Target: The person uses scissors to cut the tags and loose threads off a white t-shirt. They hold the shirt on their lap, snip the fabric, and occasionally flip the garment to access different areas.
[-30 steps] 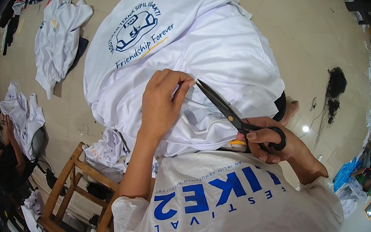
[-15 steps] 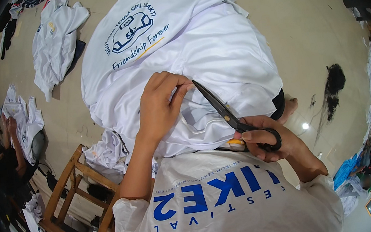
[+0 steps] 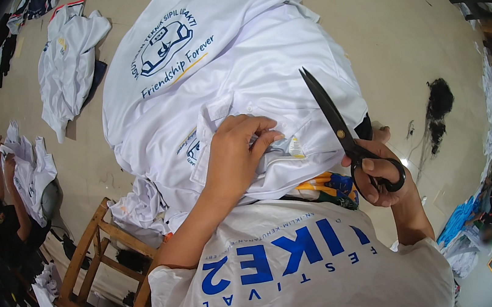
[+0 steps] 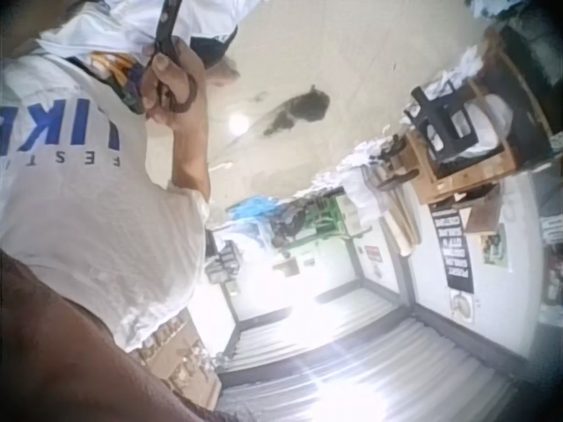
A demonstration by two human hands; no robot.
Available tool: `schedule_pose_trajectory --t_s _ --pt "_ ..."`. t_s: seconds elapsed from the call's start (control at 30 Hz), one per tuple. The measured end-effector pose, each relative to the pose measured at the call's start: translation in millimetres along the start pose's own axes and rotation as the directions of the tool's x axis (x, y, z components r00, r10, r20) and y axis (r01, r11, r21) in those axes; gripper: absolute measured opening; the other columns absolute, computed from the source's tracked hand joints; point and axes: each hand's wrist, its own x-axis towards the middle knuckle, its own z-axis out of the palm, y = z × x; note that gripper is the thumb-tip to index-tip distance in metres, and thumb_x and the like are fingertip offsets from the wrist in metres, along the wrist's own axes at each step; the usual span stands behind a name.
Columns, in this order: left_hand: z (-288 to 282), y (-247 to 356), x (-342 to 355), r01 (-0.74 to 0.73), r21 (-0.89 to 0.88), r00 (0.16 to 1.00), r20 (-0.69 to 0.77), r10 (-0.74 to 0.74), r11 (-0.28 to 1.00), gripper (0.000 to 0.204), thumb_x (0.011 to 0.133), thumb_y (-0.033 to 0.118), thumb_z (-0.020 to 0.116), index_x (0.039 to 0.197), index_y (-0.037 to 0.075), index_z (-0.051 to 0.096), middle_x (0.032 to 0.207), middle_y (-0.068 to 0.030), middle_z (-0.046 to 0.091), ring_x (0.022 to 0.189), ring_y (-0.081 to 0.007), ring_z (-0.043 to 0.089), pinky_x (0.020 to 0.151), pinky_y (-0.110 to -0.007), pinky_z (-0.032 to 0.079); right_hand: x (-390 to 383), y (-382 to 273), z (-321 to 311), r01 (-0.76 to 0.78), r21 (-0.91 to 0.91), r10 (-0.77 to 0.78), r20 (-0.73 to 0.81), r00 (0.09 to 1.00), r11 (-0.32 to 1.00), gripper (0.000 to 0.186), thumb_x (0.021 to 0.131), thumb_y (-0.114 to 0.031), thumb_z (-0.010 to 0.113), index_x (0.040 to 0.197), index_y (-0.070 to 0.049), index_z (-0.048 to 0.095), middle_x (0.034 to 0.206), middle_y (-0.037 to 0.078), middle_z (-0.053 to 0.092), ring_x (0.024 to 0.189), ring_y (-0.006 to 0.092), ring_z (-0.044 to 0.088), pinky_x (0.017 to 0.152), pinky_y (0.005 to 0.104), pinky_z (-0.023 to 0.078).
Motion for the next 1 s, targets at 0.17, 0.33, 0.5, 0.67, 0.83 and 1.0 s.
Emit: schedule_pose_trajectory --t_s 0.17,0.33,0.5,0.67,0.83,1.0 --pt "10.1 -2.8 5.2 -0.028 -0.004 1.0 -0.002 0.028 1.0 0.013 0.088 0.009 0.08 0.098 0.002 0.077 0.085 -0.0109 0.071 0.075 -0.0229 0.064 0.068 -0.034 0.051 -8.4 8.6 -9.1 -0.098 -0.067 0.099 0.006 0.995 0.993 0.041 0.094 -0.029 0.071 0.115 0.003 0.058 0.055 0.007 0.057 0.033 0.0103 0.045 0.031 0.0231 0.032" --pt "6.8 -0.8 3.8 0.006 -0.097 0.999 0.051 -0.001 0.995 0.008 0.093 0.007 0.076 0.096 0.0 0.074 0.086 -0.0093 0.069 0.074 -0.0183 0.062 0.066 -0.03 0.048 -20.9 10.8 -15.2 -0.207 -0.058 0.206 -0.029 0.978 0.977 0.041 0.093 -0.029 0.074 0.114 0.002 0.059 0.055 0.006 0.057 0.034 0.01 0.046 0.032 0.0224 0.031" --pt "6.0 2.4 -2.4 0.065 -0.168 0.997 0.054 -0.057 0.984 0.009 0.095 0.01 0.075 0.097 0.0 0.074 0.085 -0.0052 0.068 0.073 -0.0125 0.057 0.064 -0.027 0.044 -25.0 8.1 -6.7 -0.328 -0.059 0.328 -0.005 0.945 0.943 0.042 0.092 -0.032 0.076 0.112 0.001 0.06 0.055 0.005 0.057 0.037 0.0093 0.048 0.032 0.0215 0.03" --pt "4.1 3.1 -3.9 0.078 -0.193 0.996 0.06 -0.068 0.978 0.01 0.096 0.01 0.075 0.097 0.001 0.074 0.084 -0.0033 0.067 0.072 -0.011 0.054 0.064 -0.026 0.043 -19.4 14.3 -3.0 -0.331 -0.052 0.332 0.007 0.943 0.942 0.043 0.093 -0.034 0.075 0.112 0.0 0.06 0.055 0.004 0.057 0.037 0.0081 0.048 0.032 0.0215 0.03" --pt "3.5 3.0 -4.6 0.074 -0.197 0.996 0.053 -0.065 0.978 0.009 0.096 0.01 0.074 0.097 0.001 0.074 0.084 -0.0038 0.067 0.072 -0.0115 0.055 0.065 -0.026 0.043 -16.0 19.8 -4.9 -0.312 -0.065 0.314 0.029 0.949 0.948 0.045 0.093 -0.036 0.074 0.114 0.001 0.06 0.055 0.004 0.057 0.037 0.0074 0.047 0.032 0.0212 0.031" --pt "2.6 2.1 -4.8 0.054 -0.195 0.997 0.057 -0.043 0.979 0.006 0.095 0.008 0.074 0.097 0.002 0.073 0.085 -0.0046 0.067 0.072 -0.0125 0.056 0.065 -0.027 0.044 -14.0 16.6 -0.4 -0.308 -0.062 0.309 -0.001 0.951 0.949 0.044 0.093 -0.035 0.073 0.114 0.002 0.06 0.056 0.004 0.057 0.037 0.0073 0.046 0.032 0.0211 0.03"
